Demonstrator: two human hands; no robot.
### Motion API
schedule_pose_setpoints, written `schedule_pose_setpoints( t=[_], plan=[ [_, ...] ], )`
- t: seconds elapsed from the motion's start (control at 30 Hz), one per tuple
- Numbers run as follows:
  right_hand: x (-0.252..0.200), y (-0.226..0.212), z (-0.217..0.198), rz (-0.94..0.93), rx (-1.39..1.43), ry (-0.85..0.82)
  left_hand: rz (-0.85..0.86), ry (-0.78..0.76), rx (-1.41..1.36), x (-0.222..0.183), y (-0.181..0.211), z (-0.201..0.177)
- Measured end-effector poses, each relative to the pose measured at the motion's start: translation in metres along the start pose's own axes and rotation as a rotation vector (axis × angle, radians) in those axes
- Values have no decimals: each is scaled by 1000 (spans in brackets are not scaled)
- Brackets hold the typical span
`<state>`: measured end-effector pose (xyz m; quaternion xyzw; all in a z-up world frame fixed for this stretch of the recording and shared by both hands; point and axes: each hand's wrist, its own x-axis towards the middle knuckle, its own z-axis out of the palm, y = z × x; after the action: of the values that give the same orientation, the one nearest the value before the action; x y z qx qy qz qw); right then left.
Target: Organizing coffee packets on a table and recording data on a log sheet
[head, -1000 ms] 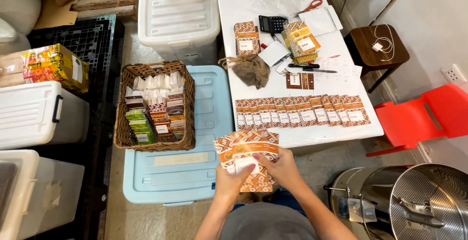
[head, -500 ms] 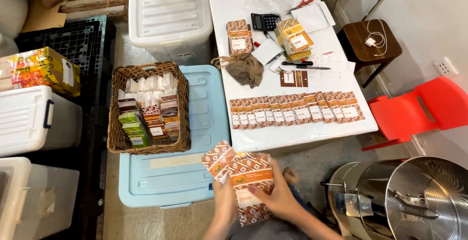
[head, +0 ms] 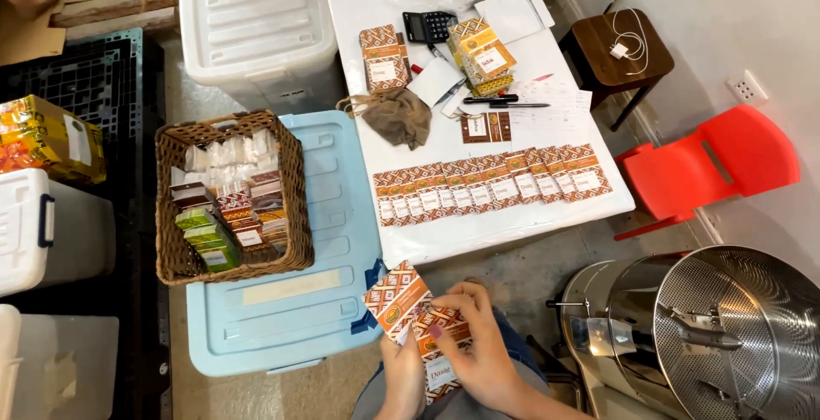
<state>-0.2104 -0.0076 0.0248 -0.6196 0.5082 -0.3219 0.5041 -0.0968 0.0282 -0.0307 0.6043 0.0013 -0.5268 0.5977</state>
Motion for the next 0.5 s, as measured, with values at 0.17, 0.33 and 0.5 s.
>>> schedule_pose_setpoints(
  t=[0.17,0.33,0.5],
  plan=[
    [3,-11,-24,172,-42,-121,44,-5,46,8,-15,25],
    [30,12,-39,308,160,-191,108,0,108,17,-22,59],
    [60,35,-56,393,368,-127,199,10,188,26,-25,95]
  ],
)
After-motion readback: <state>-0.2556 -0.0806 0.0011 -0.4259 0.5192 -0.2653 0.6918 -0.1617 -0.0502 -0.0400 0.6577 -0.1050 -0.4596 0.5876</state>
